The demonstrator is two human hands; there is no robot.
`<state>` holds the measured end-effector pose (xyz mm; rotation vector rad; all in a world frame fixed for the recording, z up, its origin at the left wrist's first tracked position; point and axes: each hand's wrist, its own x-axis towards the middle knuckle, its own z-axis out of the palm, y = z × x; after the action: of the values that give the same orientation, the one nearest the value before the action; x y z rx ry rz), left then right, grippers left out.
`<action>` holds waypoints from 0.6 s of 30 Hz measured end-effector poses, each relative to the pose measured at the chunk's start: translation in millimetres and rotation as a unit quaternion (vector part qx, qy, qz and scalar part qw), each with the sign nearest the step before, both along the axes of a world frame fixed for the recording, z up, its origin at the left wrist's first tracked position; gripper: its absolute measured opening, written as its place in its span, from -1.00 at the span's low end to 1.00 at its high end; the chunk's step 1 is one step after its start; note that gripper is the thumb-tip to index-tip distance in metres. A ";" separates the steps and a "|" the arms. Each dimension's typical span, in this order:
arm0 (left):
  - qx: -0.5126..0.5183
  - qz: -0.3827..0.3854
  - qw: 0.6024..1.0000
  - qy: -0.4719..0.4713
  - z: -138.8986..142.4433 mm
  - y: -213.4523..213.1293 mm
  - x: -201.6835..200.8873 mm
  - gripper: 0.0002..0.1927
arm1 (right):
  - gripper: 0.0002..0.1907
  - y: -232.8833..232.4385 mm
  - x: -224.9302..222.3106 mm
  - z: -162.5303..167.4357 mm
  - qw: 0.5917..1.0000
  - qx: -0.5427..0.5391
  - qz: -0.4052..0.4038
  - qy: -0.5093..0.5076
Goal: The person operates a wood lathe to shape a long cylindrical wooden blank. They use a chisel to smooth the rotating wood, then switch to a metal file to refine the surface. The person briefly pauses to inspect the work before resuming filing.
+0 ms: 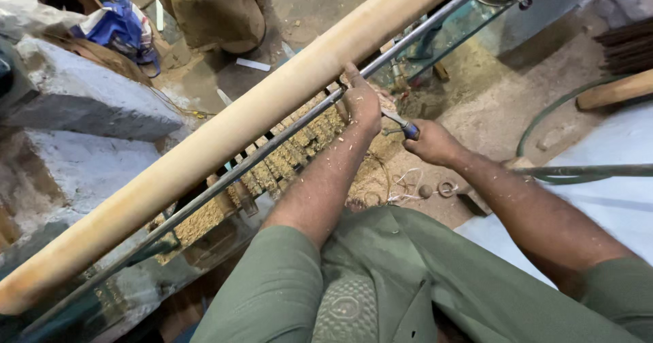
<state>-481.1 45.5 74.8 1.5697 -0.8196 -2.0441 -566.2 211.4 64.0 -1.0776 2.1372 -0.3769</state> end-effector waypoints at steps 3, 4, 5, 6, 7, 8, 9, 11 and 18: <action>0.000 0.008 0.999 0.051 3.7 -2.9 0.0 -0.14 | -0.74 -1.2 -2.6 4.4 1.000 0.013 -0.009 -0.001; 0.006 0.016 0.996 0.085 3.9 -2.8 -0.5 -0.15 | -0.73 -1.3 -2.4 5.7 1.000 0.004 -0.005 0.006; 0.002 0.004 0.998 0.055 3.7 -3.0 -2.6 -0.13 | -0.72 -2.5 -2.2 6.3 1.000 -0.009 0.001 0.013; -0.003 -0.007 1.000 0.023 2.4 -3.5 -3.3 -0.11 | -0.72 -3.1 -1.7 6.7 1.000 -0.002 -0.004 0.010; -0.005 -0.017 1.000 -0.011 -0.5 -2.9 -2.5 -0.10 | -0.72 -3.7 -1.0 6.3 1.000 0.009 -0.010 0.005; -0.005 -0.011 1.000 0.015 -3.9 -2.1 -2.7 -0.11 | -0.72 -4.0 -0.1 5.3 1.000 0.020 -0.016 0.001; -0.006 -0.005 0.999 0.042 -7.7 -2.5 -4.1 -0.13 | -0.72 -3.8 0.9 3.6 0.999 0.024 -0.022 -0.005; -0.003 -0.010 0.997 0.081 -16.0 -4.5 -6.4 -0.15 | -0.73 -1.9 1.2 -1.0 0.999 0.029 -0.033 -0.013; -0.042 -0.346 0.937 0.032 -49.8 19.9 39.0 -0.06 | -0.63 61.1 5.7 -24.1 0.992 -0.020 -0.016 0.124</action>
<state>-442.1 65.4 25.0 1.2573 -1.5805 -2.4547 -560.5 272.5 39.9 -1.1649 2.3774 -0.3140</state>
